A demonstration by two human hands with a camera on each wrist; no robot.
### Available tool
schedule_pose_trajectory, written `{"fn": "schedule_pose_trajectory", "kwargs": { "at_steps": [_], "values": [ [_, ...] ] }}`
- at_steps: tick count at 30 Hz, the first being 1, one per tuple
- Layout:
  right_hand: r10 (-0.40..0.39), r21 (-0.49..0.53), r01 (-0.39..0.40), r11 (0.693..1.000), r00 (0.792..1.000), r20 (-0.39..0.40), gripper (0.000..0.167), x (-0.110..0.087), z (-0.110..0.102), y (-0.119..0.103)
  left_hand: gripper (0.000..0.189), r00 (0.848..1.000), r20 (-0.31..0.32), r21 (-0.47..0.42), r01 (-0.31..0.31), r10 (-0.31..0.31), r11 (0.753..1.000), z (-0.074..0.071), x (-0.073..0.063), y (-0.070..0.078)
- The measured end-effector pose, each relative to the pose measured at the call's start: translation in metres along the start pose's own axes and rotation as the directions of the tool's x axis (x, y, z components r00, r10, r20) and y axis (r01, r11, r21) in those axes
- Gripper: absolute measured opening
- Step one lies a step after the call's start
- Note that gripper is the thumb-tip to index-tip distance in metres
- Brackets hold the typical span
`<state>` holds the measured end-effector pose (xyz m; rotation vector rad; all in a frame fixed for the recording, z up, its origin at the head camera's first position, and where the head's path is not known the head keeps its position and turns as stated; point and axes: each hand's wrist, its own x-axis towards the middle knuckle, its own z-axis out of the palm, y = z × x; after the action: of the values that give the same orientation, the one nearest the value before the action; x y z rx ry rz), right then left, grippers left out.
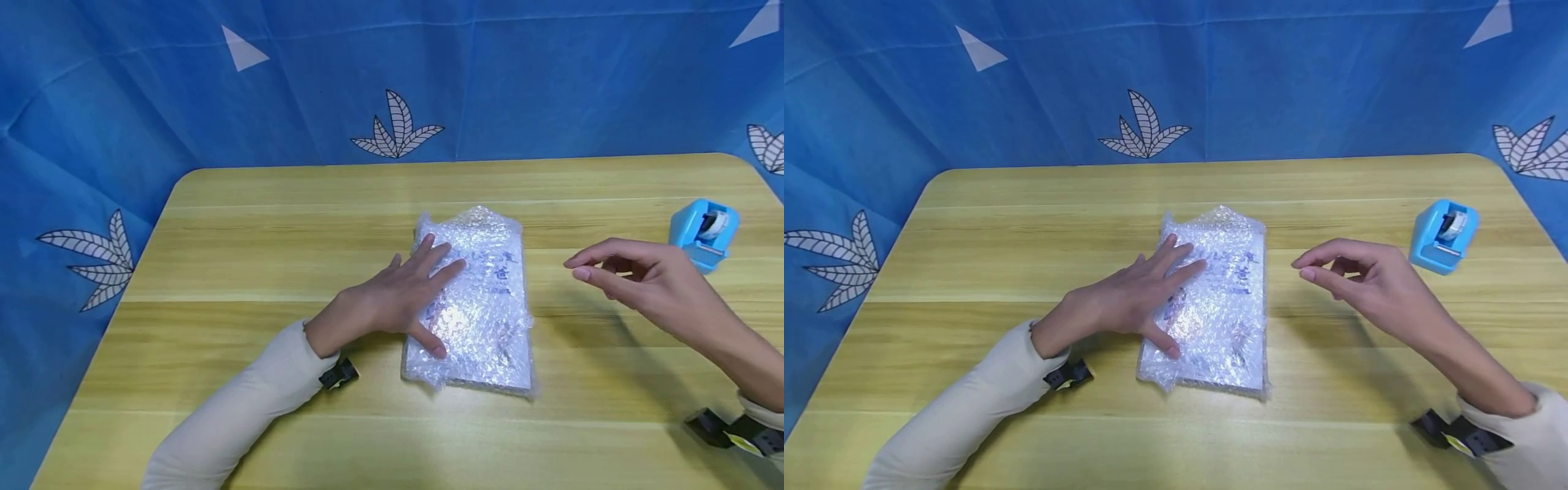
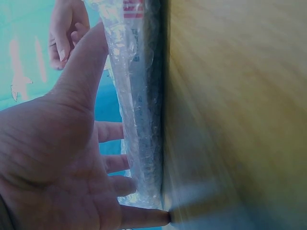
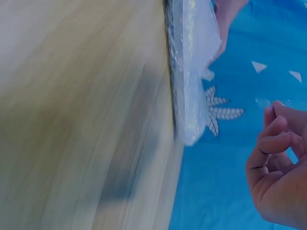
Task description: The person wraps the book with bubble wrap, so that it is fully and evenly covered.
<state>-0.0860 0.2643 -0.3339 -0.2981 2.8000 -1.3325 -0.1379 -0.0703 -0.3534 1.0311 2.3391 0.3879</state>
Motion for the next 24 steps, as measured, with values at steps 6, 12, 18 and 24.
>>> {"fn": "schedule_pose_trajectory", "kwargs": {
  "at_steps": [6,12,18,24],
  "values": [
    [-0.034,0.107,0.026,0.994,0.997,0.067,0.02,0.017,0.019,-0.013,0.13,1.0,0.001,0.002,0.0,0.0,1.0,0.0,-0.001,-0.001],
    [-0.051,0.201,0.026,0.979,0.991,0.121,0.026,0.039,0.042,-0.016,0.129,1.0,0.006,0.009,0.016,-0.016,1.0,0.0,-0.001,-0.002],
    [-0.039,0.218,0.0,0.976,0.984,0.175,0.031,0.055,0.058,-0.017,0.13,1.0,0.006,0.014,0.019,-0.019,1.0,0.001,0.0,-0.002],
    [-0.037,0.212,-0.01,0.977,0.975,0.219,0.032,0.066,0.067,-0.018,0.13,1.0,0.002,0.01,0.018,-0.018,1.0,0.001,0.0,-0.002]
  ]
}}
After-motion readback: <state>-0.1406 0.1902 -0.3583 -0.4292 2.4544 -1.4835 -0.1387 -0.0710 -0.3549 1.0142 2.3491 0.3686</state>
